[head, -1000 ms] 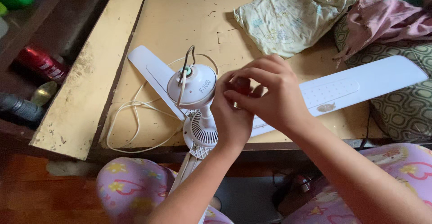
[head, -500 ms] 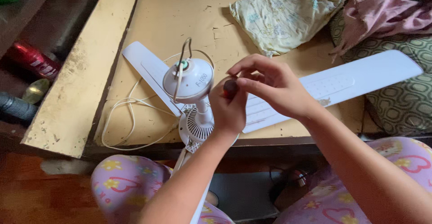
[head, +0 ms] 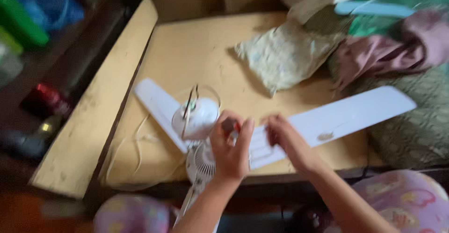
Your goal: The person disassembles a white electric fan by removing the blades and grille using a screwdriver, then reassembles the fan by reattaching the blades and securing them with screws. The person also wipes the fan blades with a cloth.
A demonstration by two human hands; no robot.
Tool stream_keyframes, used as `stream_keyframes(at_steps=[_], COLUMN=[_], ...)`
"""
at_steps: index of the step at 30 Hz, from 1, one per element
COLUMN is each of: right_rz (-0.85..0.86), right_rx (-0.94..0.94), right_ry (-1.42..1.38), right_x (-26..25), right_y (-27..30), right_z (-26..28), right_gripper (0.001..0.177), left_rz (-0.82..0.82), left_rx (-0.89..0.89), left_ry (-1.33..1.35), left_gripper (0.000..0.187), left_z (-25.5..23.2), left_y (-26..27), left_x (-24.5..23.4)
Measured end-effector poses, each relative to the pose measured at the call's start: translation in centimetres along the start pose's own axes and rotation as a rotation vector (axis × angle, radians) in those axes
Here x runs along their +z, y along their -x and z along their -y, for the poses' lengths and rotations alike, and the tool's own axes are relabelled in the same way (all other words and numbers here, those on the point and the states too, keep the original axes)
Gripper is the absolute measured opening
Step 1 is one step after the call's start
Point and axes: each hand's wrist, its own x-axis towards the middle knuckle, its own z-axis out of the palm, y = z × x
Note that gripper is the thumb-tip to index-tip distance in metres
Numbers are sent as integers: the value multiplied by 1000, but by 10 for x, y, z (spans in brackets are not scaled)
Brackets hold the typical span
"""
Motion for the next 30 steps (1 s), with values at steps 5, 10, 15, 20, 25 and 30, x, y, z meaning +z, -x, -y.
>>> stream_keyframes(at_steps=[5, 10, 15, 20, 25, 30], right_rz=[-66, -311, -409, -713, -922, -1023], right_rx=[471, 529, 150, -71, -198, -301], right_ry=[-419, -480, -230, 55, 399, 381], right_x=[-25, -47, -98, -168, -189, -186], right_y=[10, 16, 49, 72, 77, 99], right_z=[17, 50, 59, 61, 26, 13], right_gripper=[82, 62, 28, 26, 44, 49], left_rz=[427, 862, 861, 845, 730, 645], left_rx=[312, 686, 581, 310, 458, 419], left_ry=[-161, -717, -895, -925, -1265, -1133], left_gripper=[44, 74, 94, 105, 86, 65], left_z=[-7, 30, 66, 94, 121, 130], left_y=[-19, -29, 13, 35, 20, 6], left_x=[26, 60, 86, 124, 153, 148])
